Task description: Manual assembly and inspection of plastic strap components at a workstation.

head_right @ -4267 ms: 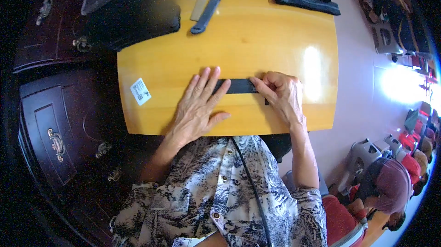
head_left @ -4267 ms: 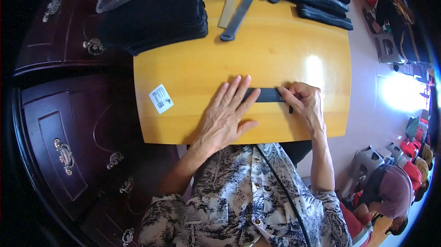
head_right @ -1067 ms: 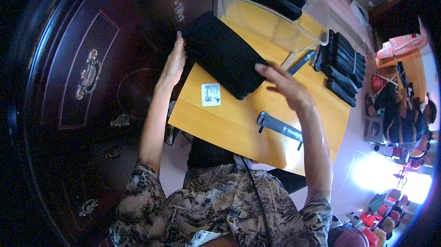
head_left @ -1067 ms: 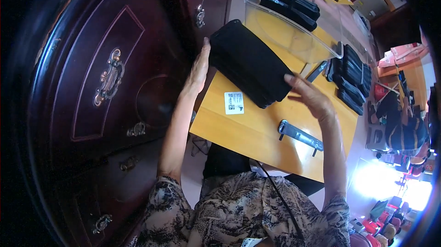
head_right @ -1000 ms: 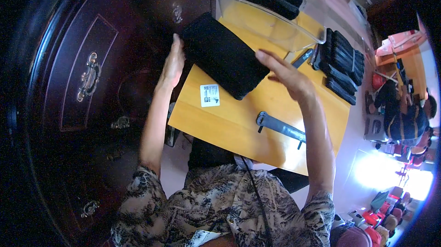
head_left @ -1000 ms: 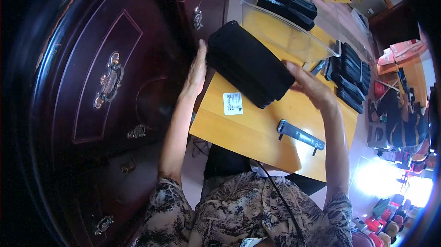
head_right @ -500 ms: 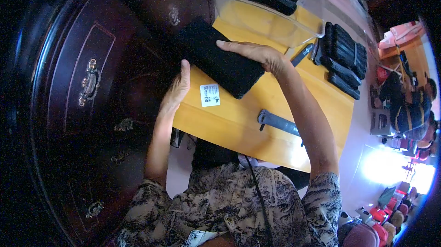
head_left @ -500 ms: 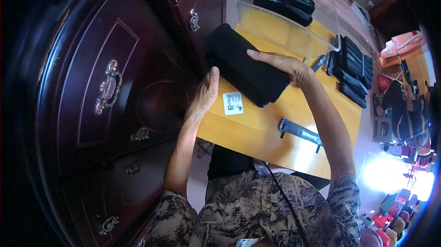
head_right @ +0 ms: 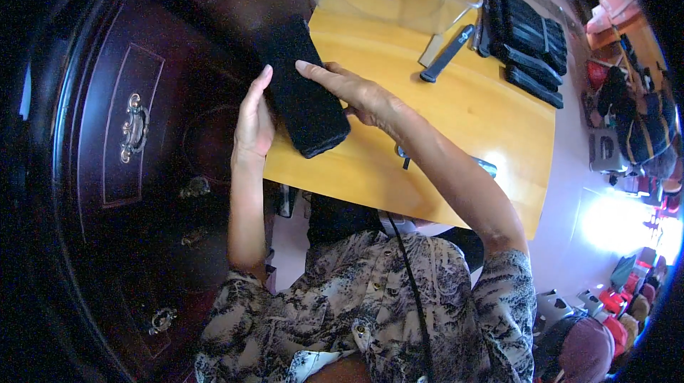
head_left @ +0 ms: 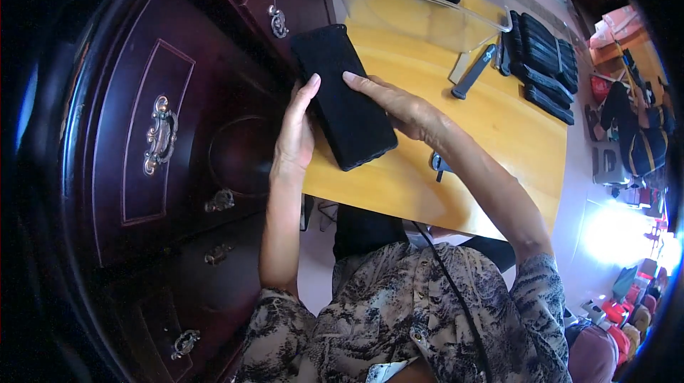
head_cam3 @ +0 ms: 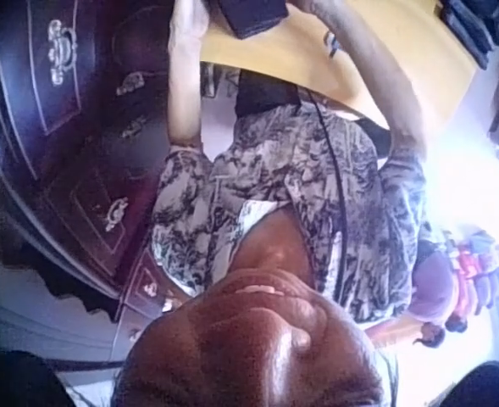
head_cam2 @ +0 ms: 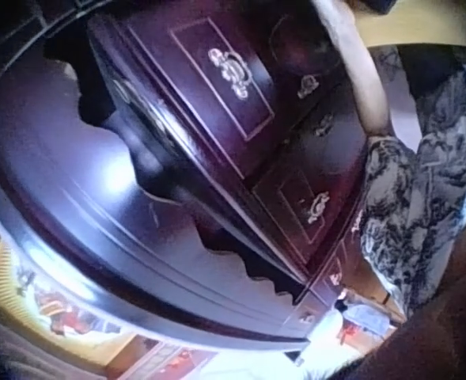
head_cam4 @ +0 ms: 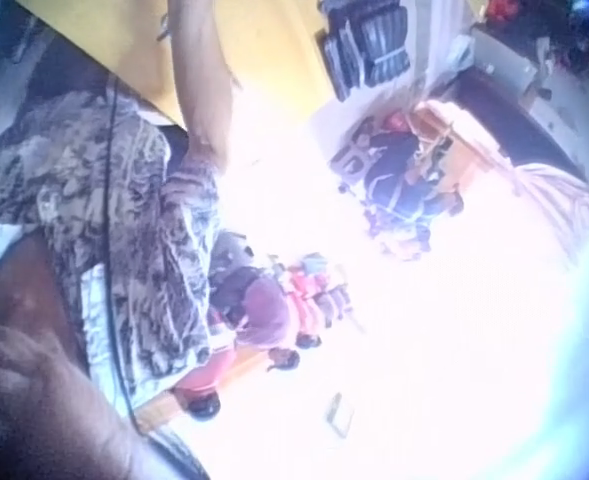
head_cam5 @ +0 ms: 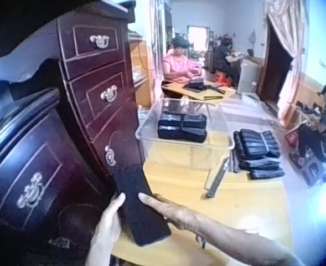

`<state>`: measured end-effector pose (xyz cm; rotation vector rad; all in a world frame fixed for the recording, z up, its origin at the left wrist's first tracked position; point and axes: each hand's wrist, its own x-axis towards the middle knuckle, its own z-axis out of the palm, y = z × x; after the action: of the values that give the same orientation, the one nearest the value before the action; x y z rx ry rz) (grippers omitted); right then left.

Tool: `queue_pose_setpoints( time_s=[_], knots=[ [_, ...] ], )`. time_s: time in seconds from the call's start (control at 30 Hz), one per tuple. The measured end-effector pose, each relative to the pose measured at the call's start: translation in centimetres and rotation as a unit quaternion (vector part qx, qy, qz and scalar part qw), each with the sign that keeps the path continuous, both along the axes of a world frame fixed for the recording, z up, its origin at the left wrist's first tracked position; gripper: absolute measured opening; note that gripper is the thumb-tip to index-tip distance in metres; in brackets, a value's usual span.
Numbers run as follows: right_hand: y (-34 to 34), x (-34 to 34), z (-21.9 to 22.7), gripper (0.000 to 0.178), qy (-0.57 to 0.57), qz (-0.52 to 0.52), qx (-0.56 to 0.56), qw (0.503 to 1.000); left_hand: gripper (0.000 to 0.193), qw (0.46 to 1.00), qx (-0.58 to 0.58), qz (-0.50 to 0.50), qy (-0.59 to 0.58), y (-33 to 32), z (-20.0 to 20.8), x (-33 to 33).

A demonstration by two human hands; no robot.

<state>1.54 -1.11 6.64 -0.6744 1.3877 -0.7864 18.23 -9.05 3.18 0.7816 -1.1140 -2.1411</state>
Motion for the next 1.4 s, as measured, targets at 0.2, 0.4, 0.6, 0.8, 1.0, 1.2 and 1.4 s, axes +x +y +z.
queue_pose_setpoints(
  time_s=[0.2,0.4,0.6,0.8,1.0,1.2,1.4],
  knots=[
    [0.5,2.0,-2.6,0.096,-0.046,-0.091,-0.049,0.994,0.073,0.999,-0.006,0.024,-0.033,0.9,0.9,0.3],
    [1.7,3.3,-1.4,0.110,-0.070,-0.104,-0.079,0.989,0.068,0.997,-0.045,0.047,-0.048,1.0,0.6,1.4],
    [2.5,3.1,-1.3,0.126,-0.104,-0.074,-0.074,0.989,0.048,0.997,0.068,0.023,-0.013,2.3,0.9,1.8],
    [5.0,1.8,1.7,0.120,0.123,-0.089,-0.106,0.983,0.055,0.990,0.133,0.002,0.039,5.4,2.1,0.0],
    [5.1,0.9,-0.1,0.111,0.250,-0.175,-0.138,0.942,0.068,0.997,-0.021,0.008,0.069,4.5,0.0,-2.4],
    [4.9,1.1,-0.9,0.112,0.386,-0.137,-0.077,0.909,0.071,0.971,-0.226,0.026,-0.074,6.3,0.7,-2.9],
    [4.8,1.4,-0.2,0.127,0.391,-0.072,-0.050,0.916,0.071,0.996,-0.082,-0.011,0.044,5.6,-2.5,-2.9]
  ],
)
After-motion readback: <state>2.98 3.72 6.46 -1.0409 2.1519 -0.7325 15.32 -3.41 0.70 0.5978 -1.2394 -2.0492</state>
